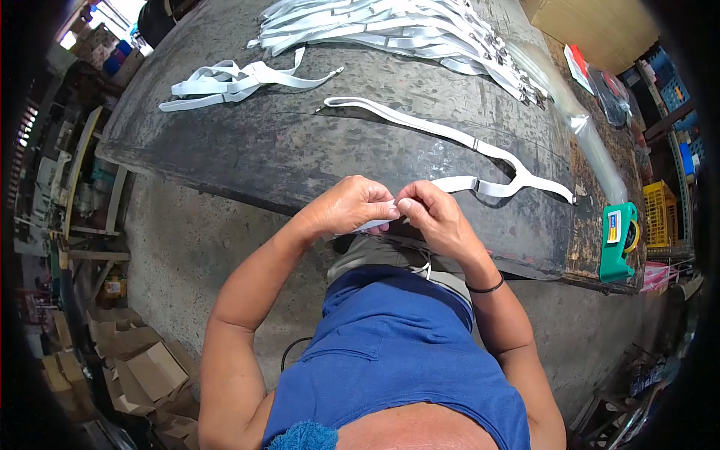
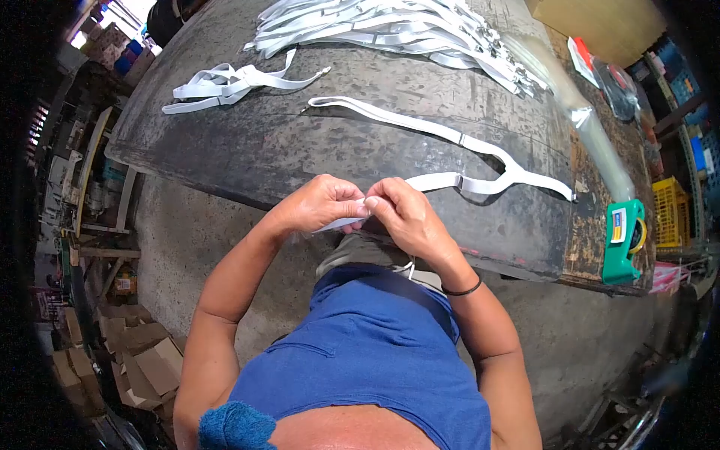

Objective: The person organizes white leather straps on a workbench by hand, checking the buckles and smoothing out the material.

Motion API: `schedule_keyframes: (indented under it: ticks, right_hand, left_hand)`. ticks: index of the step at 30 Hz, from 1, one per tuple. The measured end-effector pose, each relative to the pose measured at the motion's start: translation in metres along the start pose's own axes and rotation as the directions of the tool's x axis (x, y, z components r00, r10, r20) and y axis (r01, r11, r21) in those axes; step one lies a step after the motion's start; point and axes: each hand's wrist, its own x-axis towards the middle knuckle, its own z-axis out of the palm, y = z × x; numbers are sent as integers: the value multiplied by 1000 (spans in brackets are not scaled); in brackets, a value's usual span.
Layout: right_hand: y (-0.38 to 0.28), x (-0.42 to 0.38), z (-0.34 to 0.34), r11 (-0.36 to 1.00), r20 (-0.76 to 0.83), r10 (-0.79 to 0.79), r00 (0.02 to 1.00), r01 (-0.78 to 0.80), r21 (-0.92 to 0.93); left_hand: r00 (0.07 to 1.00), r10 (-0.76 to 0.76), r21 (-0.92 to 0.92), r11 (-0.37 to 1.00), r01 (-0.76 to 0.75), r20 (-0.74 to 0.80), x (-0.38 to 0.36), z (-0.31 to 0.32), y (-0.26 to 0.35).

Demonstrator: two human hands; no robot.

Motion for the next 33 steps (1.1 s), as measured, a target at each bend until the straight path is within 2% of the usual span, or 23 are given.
schedule_keyframes:
  ticks: [2, 3, 5, 7, 16, 20, 22, 23, 24, 25, 26, 28, 30, 31, 33]
  right_hand:
    - [2, 1, 0, 992, -2, 53, 999, -52, 115]
    - [2, 1, -1, 992, 1, 53, 999, -53, 114]
    - [-1, 1, -3, 999, 15, -32, 999, 32, -26]
    - [-1, 3, -3, 999, 21, -28, 999, 29, -45]
    - [-2, 10, -2, 989, 26, -93, 995, 95, -110]
    - [0, 11, -1, 988, 0, -87, 996, 86, -127]
    - [4, 12, 0, 998, -54, -24, 998, 21, -59]
    - [6, 13, 0, 999, -103, 41, 994, -40, 13]
    - [7, 14, -1, 999, -102, 42, 994, -40, 16]
    - [9, 16, -4, 991, -115, 112, 987, -102, 89]
    - [10, 18, -6, 973, -125, 183, 975, -162, 165]
    - [18, 20, -7, 976, -160, 163, 974, -135, 173]
    - [22, 24, -9, 963, -212, 228, 950, -187, 194]
    - [24, 26, -10, 954, -236, 249, 939, -196, 226]
    - [30, 30, -14, 933, -241, 285, 928, -211, 291]
  left_hand:
    - [1000, 13, -6, 1000, -13, 6, 1, -2, -2]
    - [1000, 9, -26, 1000, -9, 12, 1, -3, -3]
    - [1000, 5, -47, 999, -5, 17, 1, -4, -2]
    - [998, -2, -62, 998, 5, 57, 1, -7, 1]
    - [998, -13, -156, 988, 21, 53, 4, -12, -3]
    - [993, 5, -119, 993, 9, 118, 6, -13, -3]
    - [983, 170, 39, 984, -174, 73, 4, -13, -9]
    - [983, 168, 39, 984, -171, 73, 1, -15, -10]
    - [989, 111, -35, 994, -108, 94, -4, -19, -12]
    - [991, 53, -105, 994, -40, 120, -9, -24, -14]
    - [991, 48, -100, 994, -36, 124, -16, -29, -13]
    - [988, -123, -28, 992, 126, 91, -34, -42, -11]
    - [977, -194, 63, 980, 189, 93, -53, -66, -19]
    - [954, -282, 94, 957, 273, 99, -64, -81, -19]
    - [955, -293, 243, 929, 278, 30, -87, -111, -20]
